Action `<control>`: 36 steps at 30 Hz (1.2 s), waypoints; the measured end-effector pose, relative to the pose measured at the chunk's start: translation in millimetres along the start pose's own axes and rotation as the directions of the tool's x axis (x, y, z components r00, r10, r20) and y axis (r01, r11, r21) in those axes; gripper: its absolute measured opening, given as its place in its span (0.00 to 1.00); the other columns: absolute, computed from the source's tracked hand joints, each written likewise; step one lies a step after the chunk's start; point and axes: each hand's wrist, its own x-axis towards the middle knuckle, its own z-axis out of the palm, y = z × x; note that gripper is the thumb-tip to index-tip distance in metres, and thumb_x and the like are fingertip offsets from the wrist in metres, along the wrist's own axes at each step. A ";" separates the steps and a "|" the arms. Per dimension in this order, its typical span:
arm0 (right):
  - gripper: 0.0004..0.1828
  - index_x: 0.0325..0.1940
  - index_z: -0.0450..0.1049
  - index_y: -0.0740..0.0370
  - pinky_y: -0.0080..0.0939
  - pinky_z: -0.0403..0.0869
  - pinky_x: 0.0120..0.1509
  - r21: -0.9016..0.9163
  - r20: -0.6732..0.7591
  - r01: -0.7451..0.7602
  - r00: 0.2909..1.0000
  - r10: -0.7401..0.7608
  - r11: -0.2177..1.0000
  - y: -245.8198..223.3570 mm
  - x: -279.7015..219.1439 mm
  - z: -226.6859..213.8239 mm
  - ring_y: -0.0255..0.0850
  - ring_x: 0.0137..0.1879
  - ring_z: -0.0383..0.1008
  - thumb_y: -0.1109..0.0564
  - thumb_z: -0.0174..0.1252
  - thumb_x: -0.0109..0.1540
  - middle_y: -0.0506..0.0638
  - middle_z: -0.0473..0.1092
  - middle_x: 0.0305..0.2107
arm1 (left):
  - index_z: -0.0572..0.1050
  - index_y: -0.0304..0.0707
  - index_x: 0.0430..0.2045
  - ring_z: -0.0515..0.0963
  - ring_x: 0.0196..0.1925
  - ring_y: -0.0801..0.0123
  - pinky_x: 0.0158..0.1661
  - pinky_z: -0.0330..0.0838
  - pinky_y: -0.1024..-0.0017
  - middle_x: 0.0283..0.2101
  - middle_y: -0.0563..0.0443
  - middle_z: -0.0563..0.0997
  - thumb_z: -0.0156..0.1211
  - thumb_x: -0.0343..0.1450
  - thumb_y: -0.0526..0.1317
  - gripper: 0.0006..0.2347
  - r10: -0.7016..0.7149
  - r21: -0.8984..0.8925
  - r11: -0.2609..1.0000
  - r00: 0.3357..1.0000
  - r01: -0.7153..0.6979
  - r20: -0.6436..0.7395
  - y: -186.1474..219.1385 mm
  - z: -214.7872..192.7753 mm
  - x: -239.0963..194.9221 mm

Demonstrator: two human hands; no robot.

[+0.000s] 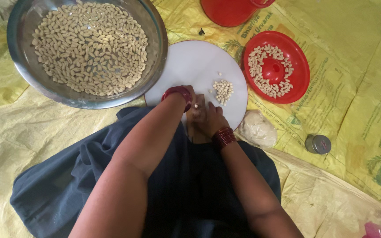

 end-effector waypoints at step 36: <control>0.54 0.71 0.60 0.53 0.53 0.68 0.68 0.040 0.119 0.016 0.993 -0.020 0.999 9.1 9.3 -3.9 0.59 0.64 0.64 0.40 0.76 0.45 0.56 0.67 0.60 | 0.83 0.37 0.42 0.83 0.53 0.45 0.50 0.79 0.54 0.49 0.36 0.83 0.68 0.68 0.48 0.15 -0.148 -0.260 0.959 0.979 0.108 -0.139 -19.4 39.8 119.1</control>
